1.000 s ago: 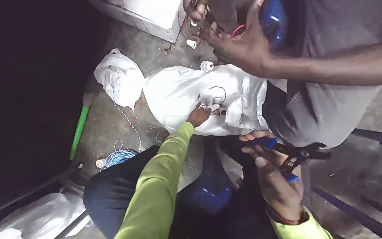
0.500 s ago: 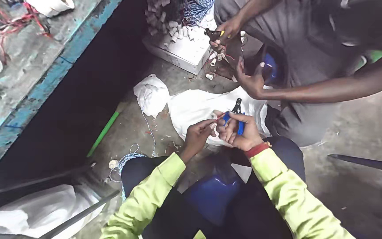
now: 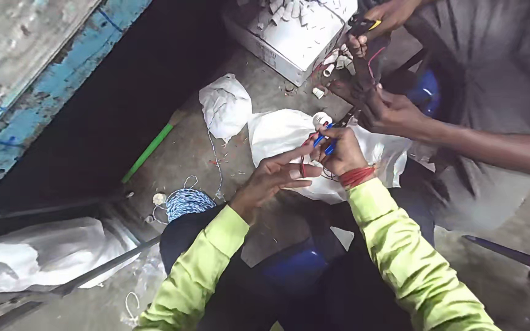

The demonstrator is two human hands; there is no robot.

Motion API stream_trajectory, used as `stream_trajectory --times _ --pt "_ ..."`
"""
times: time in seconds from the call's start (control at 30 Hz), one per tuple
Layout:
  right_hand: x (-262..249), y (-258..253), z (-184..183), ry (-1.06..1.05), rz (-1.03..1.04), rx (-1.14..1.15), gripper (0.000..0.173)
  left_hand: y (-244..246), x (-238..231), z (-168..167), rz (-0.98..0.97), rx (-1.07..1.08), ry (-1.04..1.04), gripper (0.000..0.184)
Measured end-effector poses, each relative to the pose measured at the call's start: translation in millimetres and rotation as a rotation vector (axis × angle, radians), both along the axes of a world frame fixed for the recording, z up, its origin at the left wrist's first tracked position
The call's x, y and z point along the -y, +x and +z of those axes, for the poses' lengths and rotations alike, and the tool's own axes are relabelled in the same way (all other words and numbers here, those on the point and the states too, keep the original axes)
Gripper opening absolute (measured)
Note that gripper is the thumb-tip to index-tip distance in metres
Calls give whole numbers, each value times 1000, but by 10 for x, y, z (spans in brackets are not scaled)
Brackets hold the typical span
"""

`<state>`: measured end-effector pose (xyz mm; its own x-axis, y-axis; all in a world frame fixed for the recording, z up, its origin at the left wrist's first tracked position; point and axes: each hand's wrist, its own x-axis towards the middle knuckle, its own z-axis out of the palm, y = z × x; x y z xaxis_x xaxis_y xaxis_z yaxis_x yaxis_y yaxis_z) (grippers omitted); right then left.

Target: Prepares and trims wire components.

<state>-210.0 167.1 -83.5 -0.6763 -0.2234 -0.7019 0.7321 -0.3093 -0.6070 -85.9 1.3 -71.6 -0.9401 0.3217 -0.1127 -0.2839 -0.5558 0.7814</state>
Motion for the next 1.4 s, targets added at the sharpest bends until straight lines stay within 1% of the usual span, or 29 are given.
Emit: stream_trajectory --times 0.07,0.13,0.23,0.27,0.33,0.37,0.4,0.43,0.47,0.53,0.57,0.6,0.63,0.7,0.8,0.9,1.0,1.17,1.4 --pt "77 96 -76 2 52 37 15 -28 -8 -30 -2 -207 -216 46" --pt "93 168 -105 28 73 67 13 -52 -84 -19 69 -332 -542 38" --pt "28 159 -114 87 98 130 16 -87 -169 13 222 -402 -1044 33" --pt "-6 155 -112 92 108 141 17 -101 -175 22 262 -408 -1183 30" --pt "-81 147 -116 76 152 145 20 -145 -162 21 379 -392 -1368 25" --pt "-120 138 -126 80 203 135 21 -163 -141 12 431 -360 -1406 24" --pt "-163 133 -133 93 281 105 23 -175 -107 10 462 -318 -1382 25" --pt "-198 134 -131 140 374 45 28 -191 -66 21 473 -266 -1282 25" --pt "-231 145 -120 235 477 -58 32 -200 -19 50 456 -209 -1146 25" --pt "-273 191 -90 578 644 -408 33 -232 43 98 420 -78 -844 26" --pt "-294 225 -64 718 674 -598 35 -252 48 80 397 -24 -689 27" --pt "-309 250 -83 784 666 -787 40 -275 35 51 381 28 -571 27" --pt "-318 254 -111 781 652 -931 43 -287 13 37 370 82 -492 28" --pt "-318 265 -139 704 645 -1077 47 -287 -31 15 367 157 -392 29" --pt "-276 289 -155 707 658 -1137 48 -280 -46 -19 348 150 -304 33" --pt "-250 306 -187 758 676 -1106 51 -272 -38 -34 348 106 -356 33" --pt "-243 322 -189 764 651 -1088 52 -276 -37 -47 365 84 -404 31" --pt "-259 294 -174 758 607 -1013 50 -297 -46 -45 372 111 -357 30" --pt "-280 292 -197 723 622 -1047 49 -284 -45 -70 365 169 -375 24"
